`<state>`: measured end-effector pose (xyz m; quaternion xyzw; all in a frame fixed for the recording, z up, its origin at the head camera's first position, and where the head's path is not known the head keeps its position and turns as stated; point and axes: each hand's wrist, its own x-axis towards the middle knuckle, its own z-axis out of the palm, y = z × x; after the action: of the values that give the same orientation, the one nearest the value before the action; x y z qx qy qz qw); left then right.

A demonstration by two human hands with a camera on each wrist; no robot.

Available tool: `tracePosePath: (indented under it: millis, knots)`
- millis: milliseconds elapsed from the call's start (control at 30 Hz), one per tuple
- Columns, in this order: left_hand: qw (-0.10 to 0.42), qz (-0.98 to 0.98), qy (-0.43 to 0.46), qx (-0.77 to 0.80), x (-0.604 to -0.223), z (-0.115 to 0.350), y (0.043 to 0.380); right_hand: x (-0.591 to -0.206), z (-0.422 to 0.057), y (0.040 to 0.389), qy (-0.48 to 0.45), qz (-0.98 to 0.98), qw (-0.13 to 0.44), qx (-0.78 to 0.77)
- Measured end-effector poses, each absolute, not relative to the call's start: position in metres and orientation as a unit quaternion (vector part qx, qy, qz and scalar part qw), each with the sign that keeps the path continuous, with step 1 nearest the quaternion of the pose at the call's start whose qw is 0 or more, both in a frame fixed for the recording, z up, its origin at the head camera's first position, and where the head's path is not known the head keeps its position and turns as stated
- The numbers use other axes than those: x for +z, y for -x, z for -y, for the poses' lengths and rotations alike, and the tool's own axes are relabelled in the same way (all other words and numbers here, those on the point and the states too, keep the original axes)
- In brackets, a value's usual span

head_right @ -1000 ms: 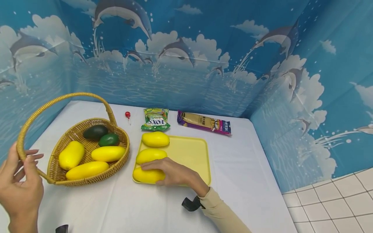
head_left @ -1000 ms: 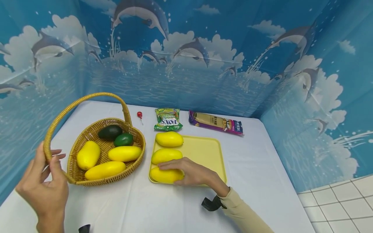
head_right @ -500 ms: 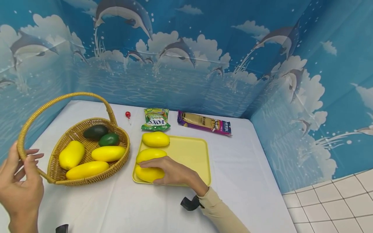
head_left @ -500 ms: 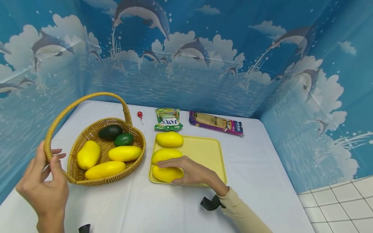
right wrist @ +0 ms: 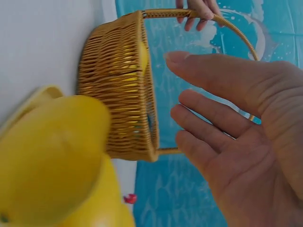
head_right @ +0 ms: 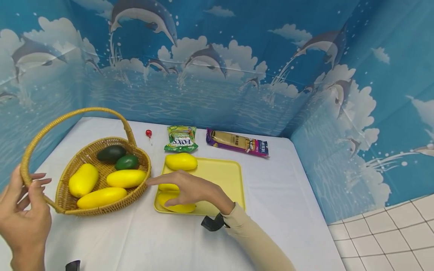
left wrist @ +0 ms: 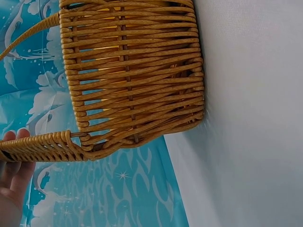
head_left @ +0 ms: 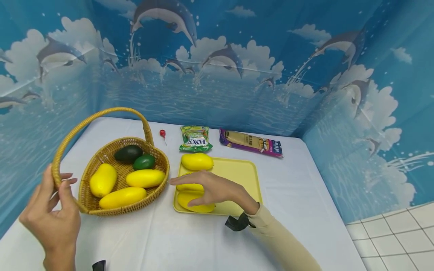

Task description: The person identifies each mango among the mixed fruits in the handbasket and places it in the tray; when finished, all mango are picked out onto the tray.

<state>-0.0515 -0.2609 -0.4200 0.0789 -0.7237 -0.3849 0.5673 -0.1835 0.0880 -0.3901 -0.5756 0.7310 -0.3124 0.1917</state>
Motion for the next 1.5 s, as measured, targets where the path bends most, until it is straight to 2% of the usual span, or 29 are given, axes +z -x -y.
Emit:
tracePosePath:
  millis: [300, 500, 667, 833, 1133, 1333, 1500]
  knots:
    - [0.570, 0.725, -0.082, -0.378, -0.420, 0.262, 0.051, -0.340, -0.052, 0.205, 0.656, -0.653, 0.207, -0.318]
    - [0.575, 0.714, -0.070, -0.394, -0.418, 0.261, 0.052, -0.312, -0.020, 0.216, 0.678, -0.594, 0.255, -0.350]
    - [0.568, 0.720, -0.073, -0.391, -0.413, 0.255, 0.050, -0.303, 0.007, 0.228, 0.678, -0.565, 0.298, -0.364]
    - [0.563, 0.728, -0.080, -0.383, -0.407, 0.249, 0.047, -0.308, 0.035, 0.239, 0.650, -0.543, 0.359, -0.391]
    - [0.557, 0.735, -0.080, -0.378, -0.408, 0.251, 0.050, -0.335, 0.080, 0.262, 0.580, -0.548, 0.415, -0.437]
    - [0.553, 0.738, -0.094, -0.375, -0.410, 0.250, 0.048, -0.361, 0.112, 0.272, 0.561, -0.585, 0.410, -0.418]
    - [0.555, 0.734, -0.095, -0.379, -0.409, 0.248, 0.047, -0.383, 0.130, 0.275, 0.561, -0.622, 0.372, -0.399]
